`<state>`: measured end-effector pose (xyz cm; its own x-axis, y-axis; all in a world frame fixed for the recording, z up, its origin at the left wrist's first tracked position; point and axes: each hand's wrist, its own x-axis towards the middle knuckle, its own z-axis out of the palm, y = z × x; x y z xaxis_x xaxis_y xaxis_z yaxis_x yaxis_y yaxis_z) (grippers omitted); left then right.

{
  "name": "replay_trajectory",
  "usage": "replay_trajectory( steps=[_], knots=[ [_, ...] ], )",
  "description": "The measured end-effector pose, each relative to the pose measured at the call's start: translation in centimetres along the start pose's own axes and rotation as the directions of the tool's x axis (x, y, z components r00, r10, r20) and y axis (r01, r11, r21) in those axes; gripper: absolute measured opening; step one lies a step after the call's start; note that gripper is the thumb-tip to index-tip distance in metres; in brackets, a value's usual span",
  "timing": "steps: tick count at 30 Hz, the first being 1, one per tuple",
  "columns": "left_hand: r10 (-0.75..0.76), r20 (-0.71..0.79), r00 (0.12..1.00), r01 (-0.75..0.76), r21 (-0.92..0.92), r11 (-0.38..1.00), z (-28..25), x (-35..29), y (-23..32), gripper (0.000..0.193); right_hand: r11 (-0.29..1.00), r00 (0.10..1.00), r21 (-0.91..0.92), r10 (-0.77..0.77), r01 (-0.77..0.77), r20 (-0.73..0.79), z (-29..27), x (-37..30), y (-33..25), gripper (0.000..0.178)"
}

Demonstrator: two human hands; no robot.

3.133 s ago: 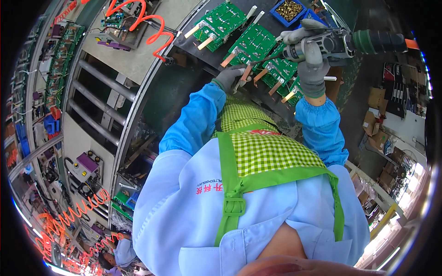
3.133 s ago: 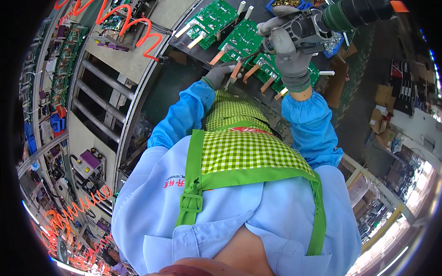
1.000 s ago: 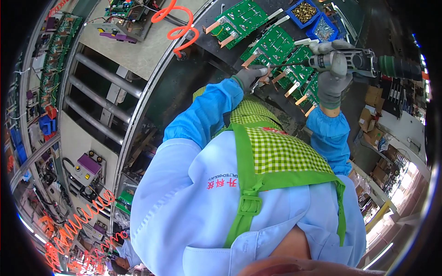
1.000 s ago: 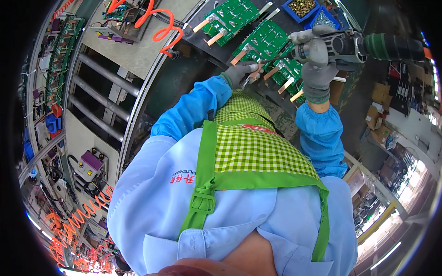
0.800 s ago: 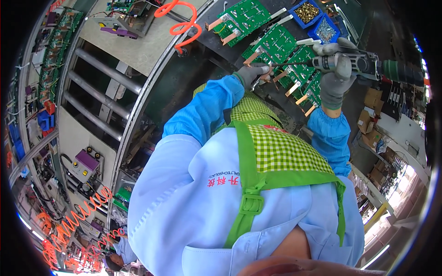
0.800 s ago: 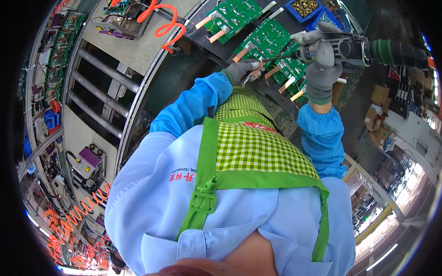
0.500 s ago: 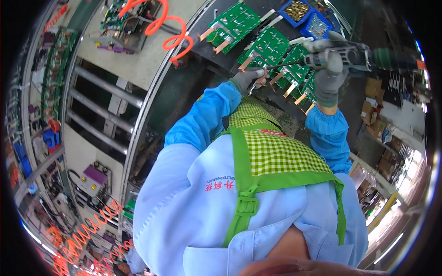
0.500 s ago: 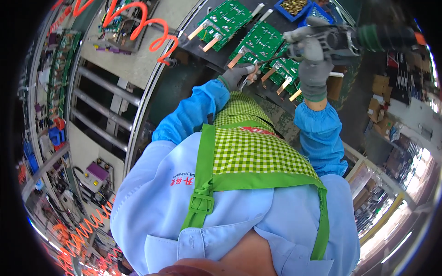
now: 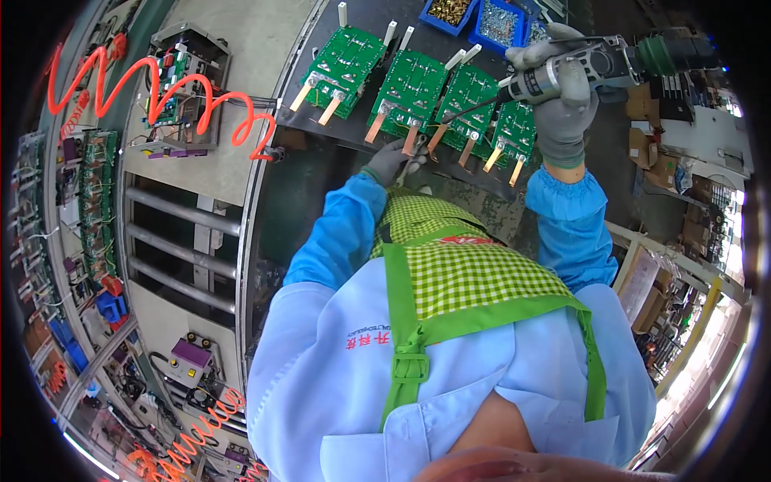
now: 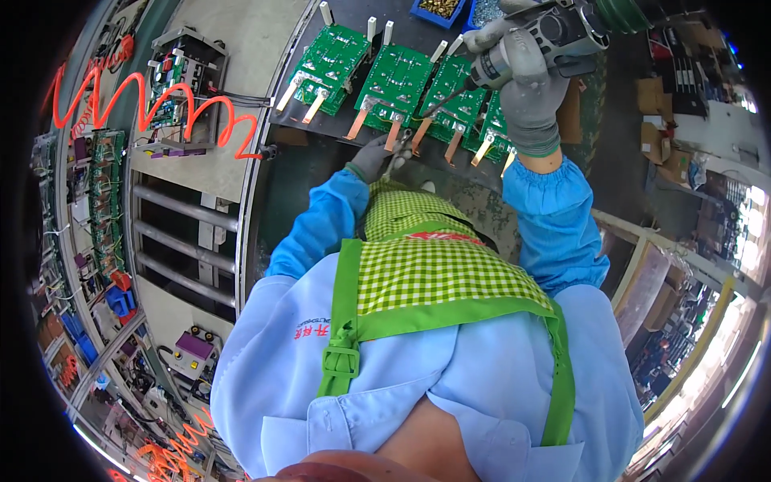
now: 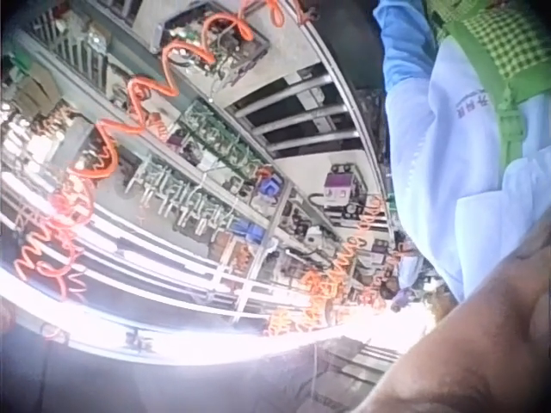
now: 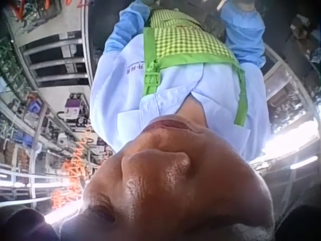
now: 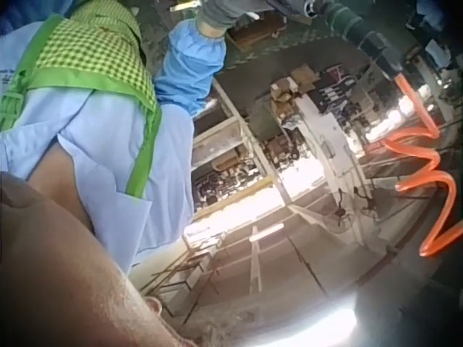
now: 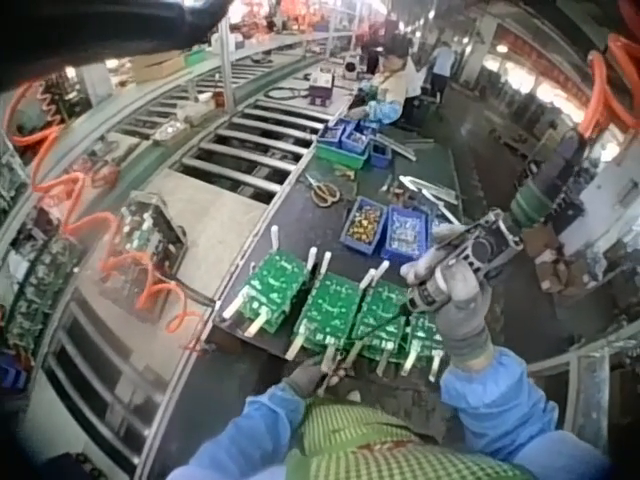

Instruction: Assembling and securing components on multiple printed circuit boards using an electric screwdriver.

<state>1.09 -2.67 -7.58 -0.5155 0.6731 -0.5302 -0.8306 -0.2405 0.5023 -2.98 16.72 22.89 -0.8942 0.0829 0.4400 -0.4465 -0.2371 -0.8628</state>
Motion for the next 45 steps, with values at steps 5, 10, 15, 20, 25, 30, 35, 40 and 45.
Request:
replay_trajectory(
  steps=[5, 10, 15, 20, 25, 30, 35, 40, 45],
  knots=[
    [0.144, 0.009, 0.990, -0.140, -0.175, 0.974, 3.4, 2.5, -1.3, 0.034, 0.988, 0.999, -0.149, -0.030, 0.036, 0.041, -1.7, -0.7, 0.6, 0.040],
    [0.137, -0.005, 0.991, -0.135, -0.214, 0.967, 5.0, 3.4, -0.9, 0.032, 0.938, 0.994, -0.330, -0.109, 0.103, -0.001, -2.9, -1.6, 2.3, 0.038],
    [0.084, -0.010, 0.996, -0.082, -0.310, 0.947, 5.2, 3.2, -0.9, 0.028, 0.987, 0.972, -0.049, -0.144, 0.156, 0.183, -2.9, -2.0, 3.5, 0.036],
    [0.034, 0.079, 0.996, 0.001, -0.397, 0.918, 5.8, 3.0, 0.2, 0.030, 0.996, 0.977, -0.029, -0.076, 0.084, 0.199, -2.5, -1.8, 3.2, 0.042],
    [0.125, 0.020, 0.992, -0.109, -0.373, 0.922, 7.4, 1.5, 1.3, 0.031, 0.990, 0.995, -0.137, -0.031, 0.044, 0.093, -2.1, -1.5, 2.2, 0.040],
    [0.117, 0.029, 0.993, -0.107, -0.240, 0.965, 7.7, 0.8, 2.0, 0.035, 0.989, 0.997, -0.141, -0.041, 0.049, 0.058, -1.6, -1.4, 1.9, 0.040],
    [0.087, 0.034, 0.996, -0.075, -0.266, 0.961, 7.2, 1.2, 1.7, 0.034, 0.977, 0.999, -0.209, -0.036, 0.043, 0.037, -1.9, -1.4, 2.3, 0.038],
    [0.195, 0.058, 0.979, -0.166, -0.326, 0.931, 7.2, 1.3, 1.5, 0.031, 0.999, 0.994, -0.002, 0.034, -0.034, 0.103, -2.1, -1.2, 2.6, 0.031],
    [0.020, 0.042, 0.999, -0.011, -0.203, 0.979, 7.2, 0.7, 1.9, 0.032, 0.987, 0.999, -0.163, -0.002, 0.008, 0.039, -1.3, -1.5, 2.3, 0.029]
  ],
)
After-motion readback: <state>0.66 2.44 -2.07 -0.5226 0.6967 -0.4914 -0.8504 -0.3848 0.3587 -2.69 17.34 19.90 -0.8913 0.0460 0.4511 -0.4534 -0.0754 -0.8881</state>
